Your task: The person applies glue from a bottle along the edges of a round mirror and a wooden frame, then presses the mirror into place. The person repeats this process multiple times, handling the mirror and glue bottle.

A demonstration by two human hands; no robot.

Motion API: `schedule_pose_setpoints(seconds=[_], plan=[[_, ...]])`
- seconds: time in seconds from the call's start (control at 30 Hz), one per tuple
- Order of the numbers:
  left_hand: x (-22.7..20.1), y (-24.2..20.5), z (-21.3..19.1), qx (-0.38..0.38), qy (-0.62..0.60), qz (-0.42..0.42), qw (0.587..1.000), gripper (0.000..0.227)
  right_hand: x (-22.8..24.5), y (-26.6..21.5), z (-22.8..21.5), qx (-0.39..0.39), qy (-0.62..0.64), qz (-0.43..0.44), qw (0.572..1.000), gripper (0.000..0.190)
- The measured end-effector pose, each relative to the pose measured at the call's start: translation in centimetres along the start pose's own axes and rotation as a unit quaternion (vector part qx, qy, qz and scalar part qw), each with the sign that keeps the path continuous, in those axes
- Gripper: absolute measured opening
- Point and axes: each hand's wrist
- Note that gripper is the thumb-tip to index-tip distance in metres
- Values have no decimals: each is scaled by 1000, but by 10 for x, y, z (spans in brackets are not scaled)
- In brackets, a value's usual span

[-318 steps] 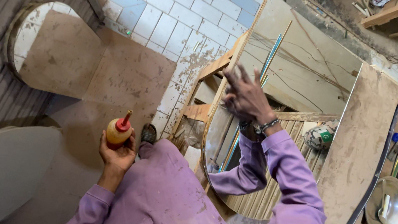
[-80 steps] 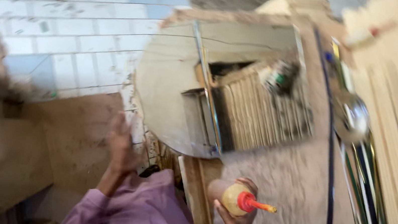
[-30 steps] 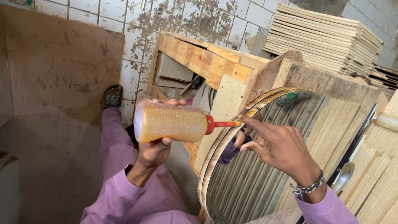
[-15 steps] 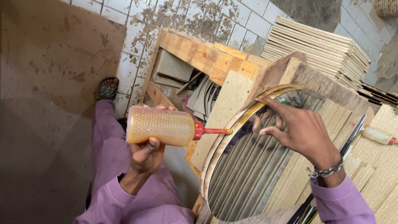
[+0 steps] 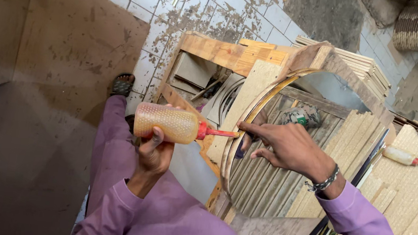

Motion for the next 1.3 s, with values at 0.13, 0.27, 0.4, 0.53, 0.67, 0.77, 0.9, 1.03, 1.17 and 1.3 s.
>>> schedule_pose_setpoints(seconds=[0.13, 0.27, 0.4, 0.53, 0.67, 0.77, 0.9, 1.03, 1.17, 1.3], plan=[[5, -19, -19, -41, -17, -20, 999, 70, 8, -10, 21, -64, 10, -69, 996, 74], [11, -35, -36, -84, -46, -50, 994, 69, 10, -14, 36, -99, -34, -92, 990, 74], [24, -46, -52, -134, -56, -67, 987, 64, 12, -19, 52, -67, -74, -80, 992, 77], [35, -56, -67, -174, -71, -78, 979, 60, 16, -24, 70, -53, -139, -99, 984, 84], [46, -63, -77, -187, -83, -101, 974, 61, 19, -30, 82, -66, -178, -118, 975, 85], [51, -73, -82, -171, -107, -113, 973, 61, 25, -37, 92, -53, -141, -102, 983, 80], [61, -84, -86, -180, -104, -129, 970, 66, 30, -43, 99, -28, -201, -85, 975, 78], [70, -94, -92, -185, -118, -157, 963, 69, 28, -51, 113, -50, -218, -147, 963, 79], [60, -94, -97, -181, -111, -172, 962, 67, 15, -60, 128, 11, -161, -109, 981, 76], [22, -87, -91, -77, -33, -110, 990, 67, -2, -61, 129, 33, 137, -173, 975, 59]])
Point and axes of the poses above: each hand's wrist, its own y-axis towards the middle knuckle, its own z-axis out of the palm, x = y × z
